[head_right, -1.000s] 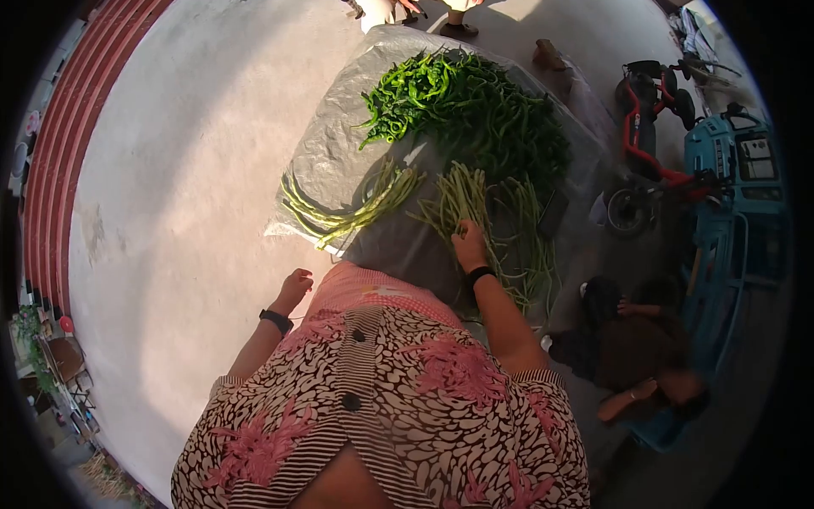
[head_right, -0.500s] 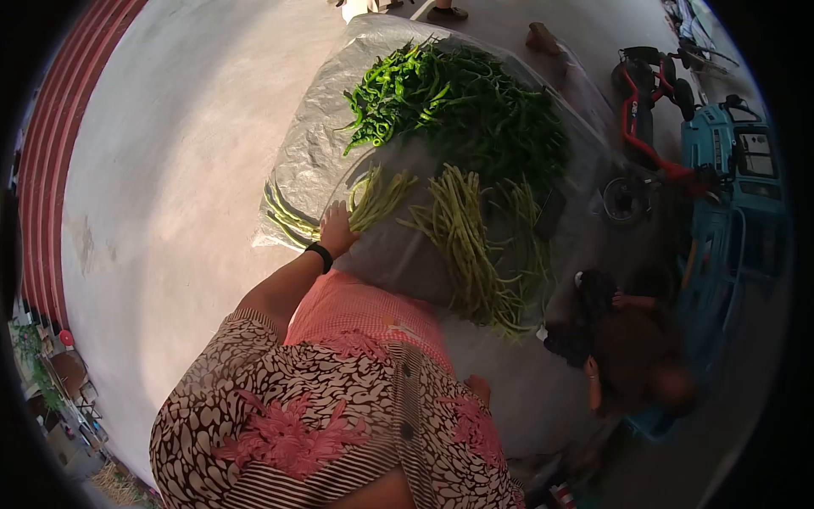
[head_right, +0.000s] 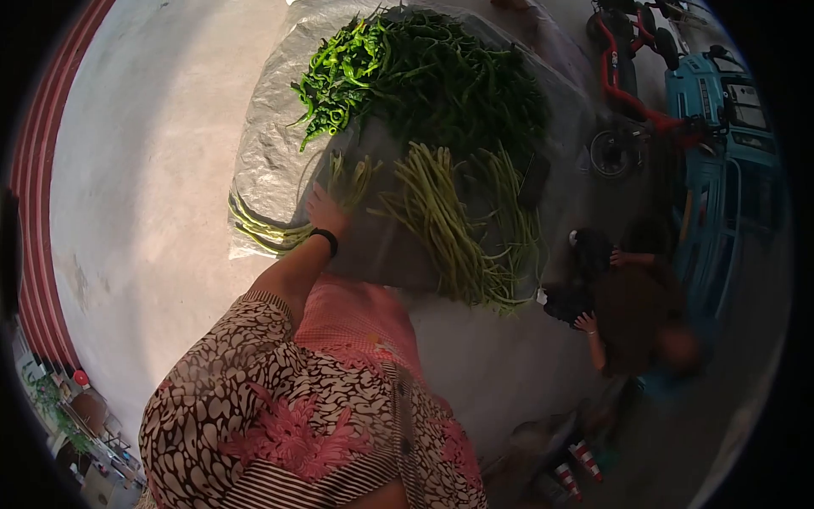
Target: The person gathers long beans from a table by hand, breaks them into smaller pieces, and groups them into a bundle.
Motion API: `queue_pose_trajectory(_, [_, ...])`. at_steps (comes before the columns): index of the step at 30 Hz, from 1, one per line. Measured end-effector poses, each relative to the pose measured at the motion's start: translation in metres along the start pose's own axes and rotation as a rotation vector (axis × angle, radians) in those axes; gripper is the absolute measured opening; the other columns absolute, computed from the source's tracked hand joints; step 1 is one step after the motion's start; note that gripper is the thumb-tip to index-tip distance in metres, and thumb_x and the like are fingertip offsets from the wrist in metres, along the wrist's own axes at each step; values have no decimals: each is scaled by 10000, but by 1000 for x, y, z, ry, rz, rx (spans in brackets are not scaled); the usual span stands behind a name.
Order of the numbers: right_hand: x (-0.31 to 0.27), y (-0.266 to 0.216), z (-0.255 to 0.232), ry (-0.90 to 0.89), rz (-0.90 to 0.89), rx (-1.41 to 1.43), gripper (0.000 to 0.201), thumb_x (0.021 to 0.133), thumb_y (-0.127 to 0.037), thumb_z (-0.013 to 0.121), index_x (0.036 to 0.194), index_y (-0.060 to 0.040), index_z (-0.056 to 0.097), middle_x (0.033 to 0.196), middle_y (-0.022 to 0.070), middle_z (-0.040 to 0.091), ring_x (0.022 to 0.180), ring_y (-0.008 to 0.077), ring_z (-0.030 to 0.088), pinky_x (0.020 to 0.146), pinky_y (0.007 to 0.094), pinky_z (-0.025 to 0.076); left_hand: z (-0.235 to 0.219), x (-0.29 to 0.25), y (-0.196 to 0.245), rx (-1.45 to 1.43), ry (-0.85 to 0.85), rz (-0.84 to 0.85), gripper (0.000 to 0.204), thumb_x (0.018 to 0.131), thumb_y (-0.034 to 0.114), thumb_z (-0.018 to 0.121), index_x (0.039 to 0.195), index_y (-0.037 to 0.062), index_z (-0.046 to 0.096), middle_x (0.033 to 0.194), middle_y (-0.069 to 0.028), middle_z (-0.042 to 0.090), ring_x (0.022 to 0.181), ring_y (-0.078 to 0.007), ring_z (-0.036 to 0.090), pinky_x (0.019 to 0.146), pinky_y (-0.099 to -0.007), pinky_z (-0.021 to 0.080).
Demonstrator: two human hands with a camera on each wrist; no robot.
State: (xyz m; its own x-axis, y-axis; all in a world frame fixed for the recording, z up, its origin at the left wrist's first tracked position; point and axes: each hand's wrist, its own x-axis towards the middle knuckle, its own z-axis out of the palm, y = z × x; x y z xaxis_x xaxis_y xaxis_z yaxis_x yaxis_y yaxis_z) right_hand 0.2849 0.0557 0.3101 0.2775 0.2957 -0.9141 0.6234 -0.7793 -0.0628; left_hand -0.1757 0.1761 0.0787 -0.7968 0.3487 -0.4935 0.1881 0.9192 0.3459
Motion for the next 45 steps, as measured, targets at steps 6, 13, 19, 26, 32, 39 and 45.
queue_pose_trajectory(6, [5,5,2,-6,3,43,396,920,-219,597,1236,6,519,1110,132,591,941,211,608,749,332,514,-3,39,-17,-214,-94,-81,547,780,323,696,1194,21,504,1181,-215,537,1126,-392,507,931,-486,423])
queue_pose_trajectory(13, [-2,2,12,-2,-13,70,401,925,-233,592,1238,5,517,1129,133,586,956,214,606,767,330,515,-10,76,-55,-521,-132,41,327,880,336,580,983,26,599,947,-176,661,881,-319,634,796,-410,500])
queue_pose_trajectory(19, [-2,-17,9,-32,-65,40,405,929,-244,588,1240,4,515,1146,133,581,969,217,605,782,329,515,-101,46,-25,-1294,-82,-133,201,962,265,516,977,72,569,951,-71,676,856,-159,631,720,-307,523])
queue_pose_trajectory(26, [30,-52,-16,-81,-210,36,410,934,-258,583,1243,3,512,1165,134,576,985,220,603,799,327,516,-176,-13,2,-1506,92,156,219,1004,279,488,969,74,554,1000,-93,670,937,-157,625,865,-326,496])
queue_pose_trajectory(32, [56,-95,-38,-47,-331,64,492,952,-351,556,1289,-5,464,1146,126,584,955,207,617,821,342,520,-229,-77,29,-1585,279,429,233,1027,259,428,1055,52,532,1080,-130,629,1027,-202,605,941,-374,482])
queue_pose_trajectory(39, [7,-209,9,-758,-481,467,502,993,-469,427,1207,-26,524,1066,103,616,938,206,613,830,363,515,-186,-215,58,-1108,-34,905,153,970,35,458,1100,9,535,1103,-129,612,1112,-248,578,978,-360,450])
queue_pose_trajectory(45, [26,-264,28,-871,-276,786,431,1000,-420,444,1200,-45,513,955,55,624,803,152,609,742,317,517,-117,-276,44,-575,-509,1490,348,743,-103,573,1054,52,575,1197,-127,564,1223,-343,488,1010,-395,430])
